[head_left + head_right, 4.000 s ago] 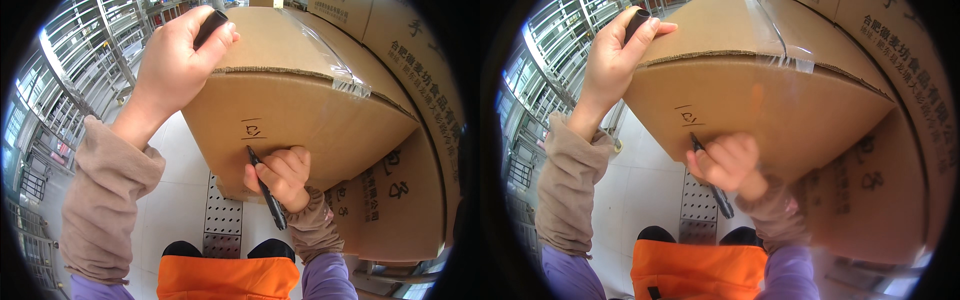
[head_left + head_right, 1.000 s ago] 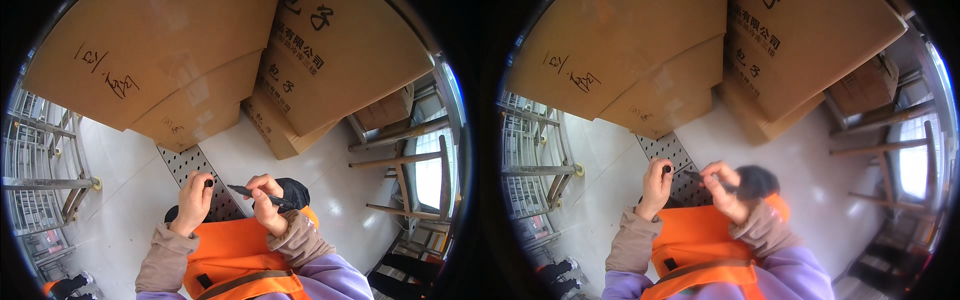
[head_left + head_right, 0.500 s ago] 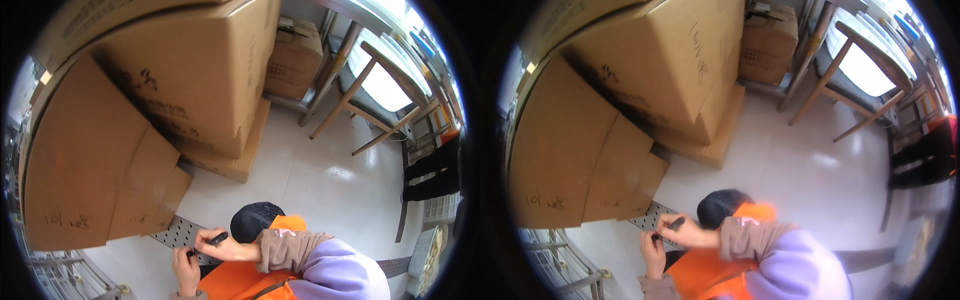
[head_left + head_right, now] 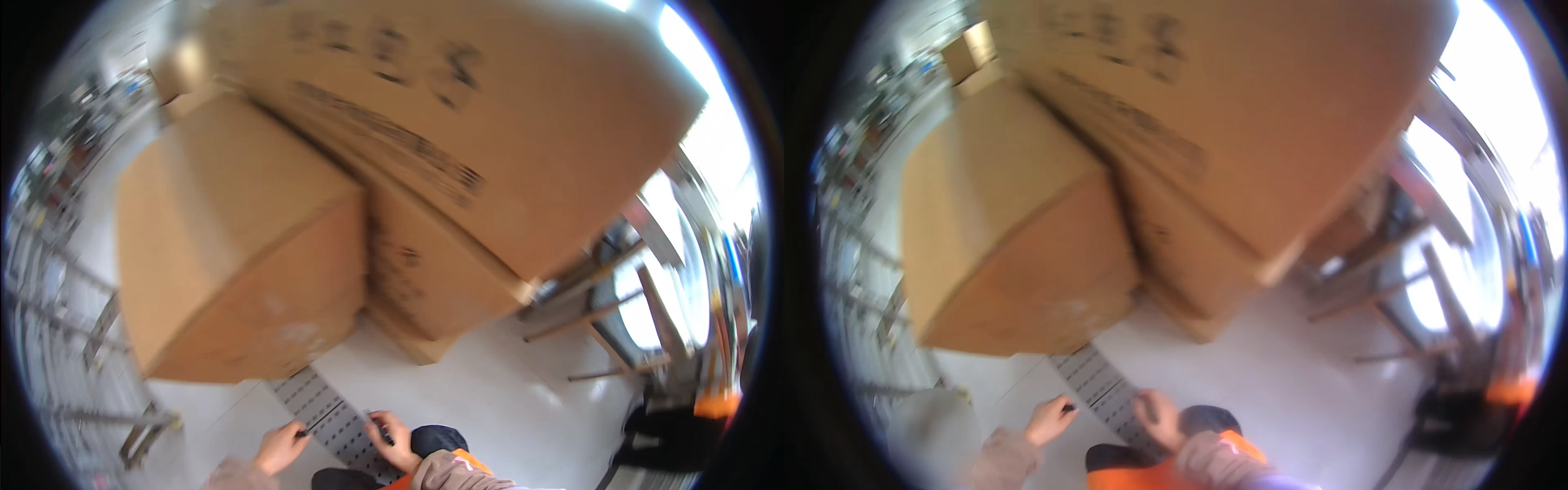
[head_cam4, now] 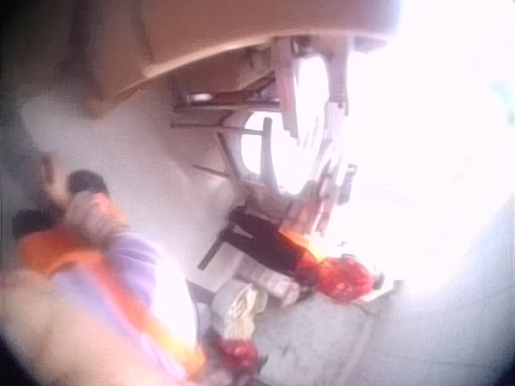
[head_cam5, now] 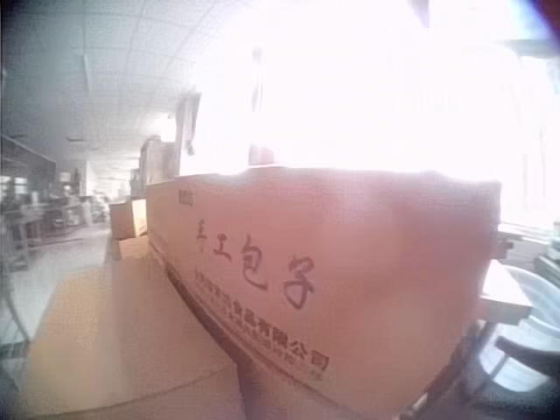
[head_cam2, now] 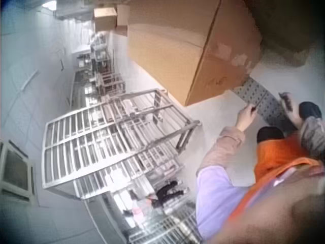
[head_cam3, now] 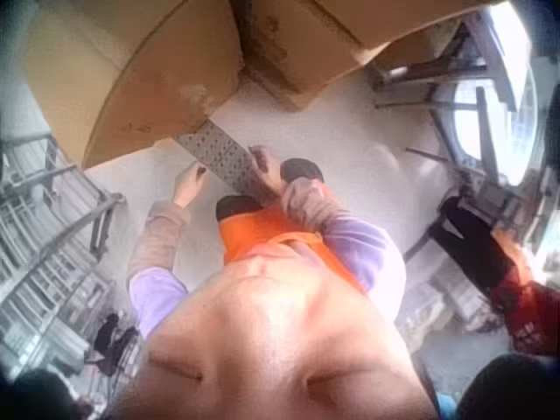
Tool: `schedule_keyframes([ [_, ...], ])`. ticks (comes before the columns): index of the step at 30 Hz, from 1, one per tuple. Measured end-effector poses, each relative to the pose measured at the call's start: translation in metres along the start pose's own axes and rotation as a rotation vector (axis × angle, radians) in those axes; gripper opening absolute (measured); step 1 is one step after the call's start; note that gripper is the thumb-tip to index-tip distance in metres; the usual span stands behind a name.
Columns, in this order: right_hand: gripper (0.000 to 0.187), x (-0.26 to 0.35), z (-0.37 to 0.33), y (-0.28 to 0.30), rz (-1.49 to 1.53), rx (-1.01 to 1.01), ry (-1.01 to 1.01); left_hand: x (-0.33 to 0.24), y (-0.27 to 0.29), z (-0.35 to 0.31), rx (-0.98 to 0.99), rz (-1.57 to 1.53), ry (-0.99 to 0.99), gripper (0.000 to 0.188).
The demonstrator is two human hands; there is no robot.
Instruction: The person assembles flat cardboard sheets into boxes by folding the flaps and sealing them with a tape dispenser. They also write on the boxes with a marker and stack the finished boxes on the floor.
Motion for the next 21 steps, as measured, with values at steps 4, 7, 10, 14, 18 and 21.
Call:
schedule_keyframes([
  [4,0.026,0.004,0.001,0.021,-0.038,0.0,-0.155,-0.019,0.066,-0.022,-0.067,0.047,0.02,0.023],
  [7,0.023,0.081,0.004,0.09,-0.141,-0.082,0.104,0.007,0.123,-0.089,-0.244,-0.07,0.051,0.024],
  [10,0.018,0.162,0.012,0.163,-0.247,0.019,0.139,0.084,0.146,-0.202,-0.405,-0.17,0.443,0.029],
  [14,0.016,0.288,0.037,0.205,-0.193,0.029,0.303,0.185,0.097,-0.418,-0.753,-0.593,1.349,0.035],
  [18,0.014,0.398,0.081,0.168,-0.173,-0.036,0.438,0.218,0.077,-0.509,-0.81,-0.58,1.549,0.035],
  [21,0.022,0.48,0.118,0.105,-0.136,-0.033,0.595,0.244,0.126,-0.53,-0.817,-0.489,1.549,0.034],
])
Point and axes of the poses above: each hand's wrist, its own z-axis towards the middle knuckle, its own y-axis out of the back of the hand, x = y × z, the point moved 10 cm from there along z, towards the middle knuckle, and after that the axes turned 14 degrees about -z, right-handed, at the moved point
